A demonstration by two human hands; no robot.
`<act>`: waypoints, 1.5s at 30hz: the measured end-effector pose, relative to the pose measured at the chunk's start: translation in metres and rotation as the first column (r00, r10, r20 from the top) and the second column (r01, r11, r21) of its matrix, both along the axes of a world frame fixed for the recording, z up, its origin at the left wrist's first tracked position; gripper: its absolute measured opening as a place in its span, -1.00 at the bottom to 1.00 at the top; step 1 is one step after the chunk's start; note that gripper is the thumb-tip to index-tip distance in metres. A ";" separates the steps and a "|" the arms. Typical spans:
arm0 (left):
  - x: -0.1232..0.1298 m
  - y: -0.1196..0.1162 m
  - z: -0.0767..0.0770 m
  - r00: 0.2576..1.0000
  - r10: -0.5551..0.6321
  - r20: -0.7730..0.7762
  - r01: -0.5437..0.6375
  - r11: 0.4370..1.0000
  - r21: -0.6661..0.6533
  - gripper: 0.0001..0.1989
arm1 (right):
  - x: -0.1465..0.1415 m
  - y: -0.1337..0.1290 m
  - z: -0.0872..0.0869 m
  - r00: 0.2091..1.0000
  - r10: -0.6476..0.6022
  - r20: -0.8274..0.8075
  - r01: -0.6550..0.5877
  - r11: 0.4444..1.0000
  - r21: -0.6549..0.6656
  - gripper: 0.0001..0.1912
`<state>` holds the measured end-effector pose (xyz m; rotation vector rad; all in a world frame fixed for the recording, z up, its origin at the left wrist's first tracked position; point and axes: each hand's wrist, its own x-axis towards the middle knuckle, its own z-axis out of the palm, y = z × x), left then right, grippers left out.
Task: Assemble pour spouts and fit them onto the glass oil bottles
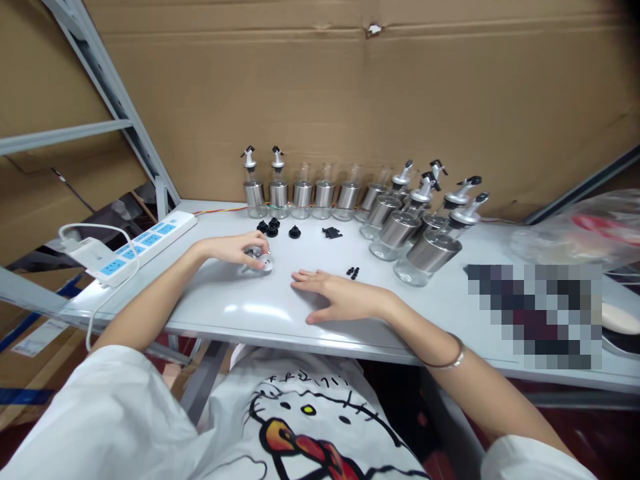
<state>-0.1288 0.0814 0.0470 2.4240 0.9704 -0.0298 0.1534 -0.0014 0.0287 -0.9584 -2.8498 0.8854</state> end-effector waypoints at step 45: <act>0.074 -0.063 -0.042 0.870 -0.182 0.459 -0.164 0.770 0.616 -0.94 | 0.002 0.005 0.016 0.812 -0.309 -0.495 0.406 0.908 0.100 -0.77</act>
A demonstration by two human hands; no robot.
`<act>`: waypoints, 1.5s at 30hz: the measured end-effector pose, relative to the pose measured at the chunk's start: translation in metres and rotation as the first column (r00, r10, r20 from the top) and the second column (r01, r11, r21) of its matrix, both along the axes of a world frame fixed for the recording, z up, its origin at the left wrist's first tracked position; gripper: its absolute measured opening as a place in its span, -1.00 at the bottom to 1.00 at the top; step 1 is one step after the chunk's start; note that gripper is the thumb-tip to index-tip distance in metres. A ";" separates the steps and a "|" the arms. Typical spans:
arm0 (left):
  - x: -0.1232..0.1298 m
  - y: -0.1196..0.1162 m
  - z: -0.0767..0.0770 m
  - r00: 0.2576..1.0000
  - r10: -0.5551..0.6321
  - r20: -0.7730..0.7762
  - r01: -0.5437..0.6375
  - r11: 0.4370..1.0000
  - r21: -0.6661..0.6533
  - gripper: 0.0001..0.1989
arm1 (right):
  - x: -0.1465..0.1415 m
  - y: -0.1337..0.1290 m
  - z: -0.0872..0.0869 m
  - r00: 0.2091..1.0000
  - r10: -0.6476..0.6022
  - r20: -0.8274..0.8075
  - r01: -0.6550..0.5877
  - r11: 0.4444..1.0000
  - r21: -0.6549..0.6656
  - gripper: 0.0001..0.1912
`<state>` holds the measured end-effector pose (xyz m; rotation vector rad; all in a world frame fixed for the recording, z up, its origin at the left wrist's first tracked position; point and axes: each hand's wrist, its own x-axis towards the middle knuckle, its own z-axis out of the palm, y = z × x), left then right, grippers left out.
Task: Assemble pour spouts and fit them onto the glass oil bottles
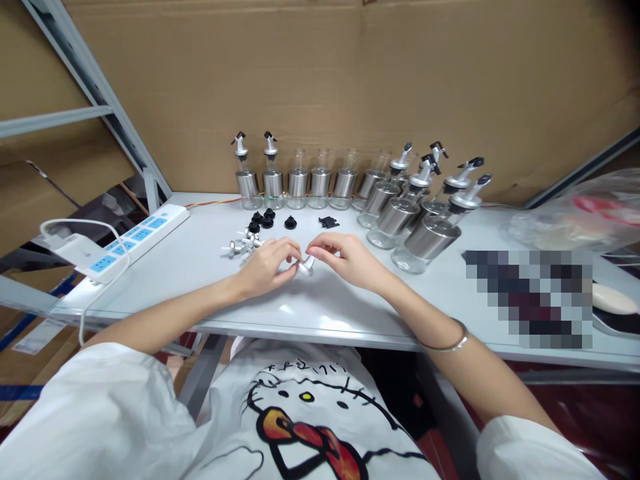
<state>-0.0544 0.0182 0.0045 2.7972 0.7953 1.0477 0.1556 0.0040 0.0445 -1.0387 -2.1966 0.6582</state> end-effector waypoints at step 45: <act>0.011 -0.006 -0.016 0.945 -0.252 0.207 0.295 0.931 -0.214 -0.58 | 0.006 0.002 0.003 0.987 0.011 -0.162 -0.014 1.000 -0.014 -0.91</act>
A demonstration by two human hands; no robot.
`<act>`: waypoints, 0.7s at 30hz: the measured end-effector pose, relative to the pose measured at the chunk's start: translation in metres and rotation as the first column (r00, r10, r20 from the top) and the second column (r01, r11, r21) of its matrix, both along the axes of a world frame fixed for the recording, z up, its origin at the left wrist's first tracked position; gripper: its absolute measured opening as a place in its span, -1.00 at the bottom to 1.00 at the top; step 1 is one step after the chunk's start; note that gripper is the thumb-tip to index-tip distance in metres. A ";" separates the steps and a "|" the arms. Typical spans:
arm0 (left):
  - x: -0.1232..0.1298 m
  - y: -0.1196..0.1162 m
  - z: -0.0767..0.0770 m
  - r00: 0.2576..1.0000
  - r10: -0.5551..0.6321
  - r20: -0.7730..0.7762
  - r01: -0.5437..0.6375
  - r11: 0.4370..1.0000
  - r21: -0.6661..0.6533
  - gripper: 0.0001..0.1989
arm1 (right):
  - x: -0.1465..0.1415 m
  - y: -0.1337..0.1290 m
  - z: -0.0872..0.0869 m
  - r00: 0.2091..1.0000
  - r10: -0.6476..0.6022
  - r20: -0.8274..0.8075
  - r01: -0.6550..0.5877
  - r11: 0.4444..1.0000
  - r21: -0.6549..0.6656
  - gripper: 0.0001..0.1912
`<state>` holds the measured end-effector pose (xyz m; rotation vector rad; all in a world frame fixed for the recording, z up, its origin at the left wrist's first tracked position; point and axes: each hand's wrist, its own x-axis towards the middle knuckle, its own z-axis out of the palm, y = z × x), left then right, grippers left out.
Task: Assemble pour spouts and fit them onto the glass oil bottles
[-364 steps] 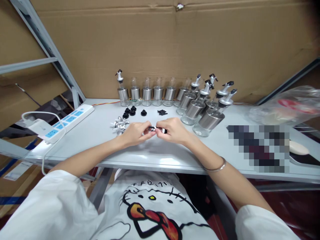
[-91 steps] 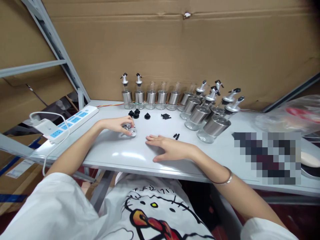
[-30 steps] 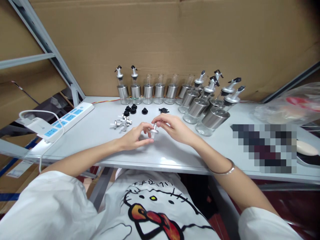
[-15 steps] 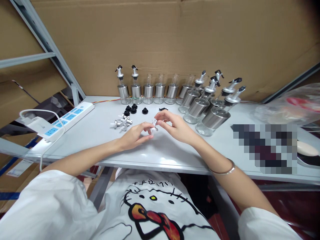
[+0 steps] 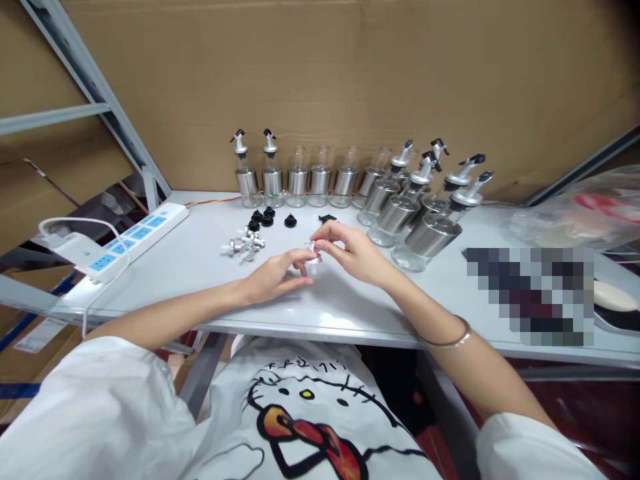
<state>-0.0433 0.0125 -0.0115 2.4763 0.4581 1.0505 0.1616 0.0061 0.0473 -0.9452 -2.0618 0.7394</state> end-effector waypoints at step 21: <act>-0.002 0.004 0.005 1.000 0.029 -0.009 -0.028 0.995 0.095 -0.70 | 0.047 0.028 0.005 0.694 -0.168 0.700 0.154 0.985 0.083 -0.80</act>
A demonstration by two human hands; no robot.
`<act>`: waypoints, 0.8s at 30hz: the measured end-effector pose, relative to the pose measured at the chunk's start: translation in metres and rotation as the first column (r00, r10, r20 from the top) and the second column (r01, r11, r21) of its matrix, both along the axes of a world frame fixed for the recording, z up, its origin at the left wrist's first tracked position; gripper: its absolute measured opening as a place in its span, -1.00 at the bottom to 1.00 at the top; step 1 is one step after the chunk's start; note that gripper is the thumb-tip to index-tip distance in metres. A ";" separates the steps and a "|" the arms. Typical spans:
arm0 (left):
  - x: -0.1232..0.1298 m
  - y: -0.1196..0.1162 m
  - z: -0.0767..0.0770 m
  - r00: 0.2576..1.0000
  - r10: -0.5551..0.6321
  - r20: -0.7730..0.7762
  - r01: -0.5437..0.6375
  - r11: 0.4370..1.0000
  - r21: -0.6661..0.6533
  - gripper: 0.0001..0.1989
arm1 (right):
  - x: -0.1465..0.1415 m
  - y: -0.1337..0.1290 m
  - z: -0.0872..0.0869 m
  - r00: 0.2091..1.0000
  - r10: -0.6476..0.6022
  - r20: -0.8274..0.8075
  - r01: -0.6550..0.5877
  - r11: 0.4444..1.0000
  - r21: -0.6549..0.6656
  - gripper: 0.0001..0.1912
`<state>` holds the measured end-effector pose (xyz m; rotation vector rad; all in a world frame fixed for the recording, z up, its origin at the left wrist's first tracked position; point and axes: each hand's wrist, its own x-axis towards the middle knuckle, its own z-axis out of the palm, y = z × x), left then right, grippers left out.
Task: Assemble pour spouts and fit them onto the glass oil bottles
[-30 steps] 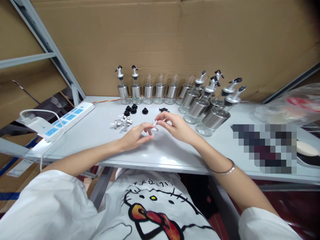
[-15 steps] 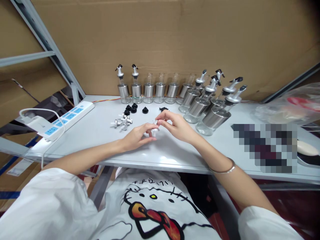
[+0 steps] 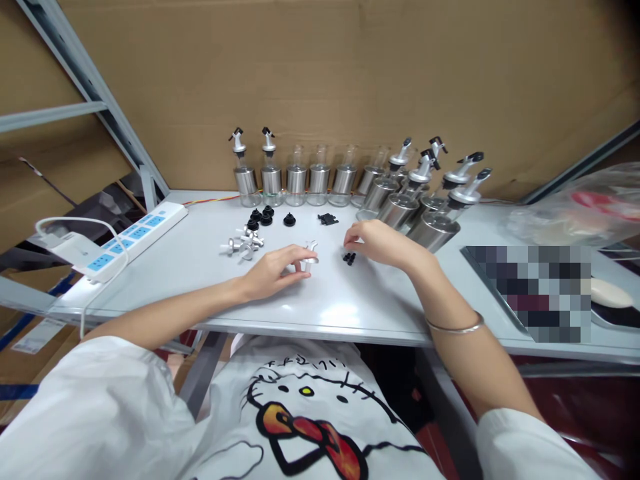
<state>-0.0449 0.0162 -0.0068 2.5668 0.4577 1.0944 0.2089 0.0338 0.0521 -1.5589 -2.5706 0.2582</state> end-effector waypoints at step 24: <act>-0.001 0.000 0.002 1.000 0.010 0.013 -0.010 1.000 0.025 -0.69 | 0.004 -0.001 0.001 0.992 -0.072 0.105 0.083 0.991 -0.105 -0.77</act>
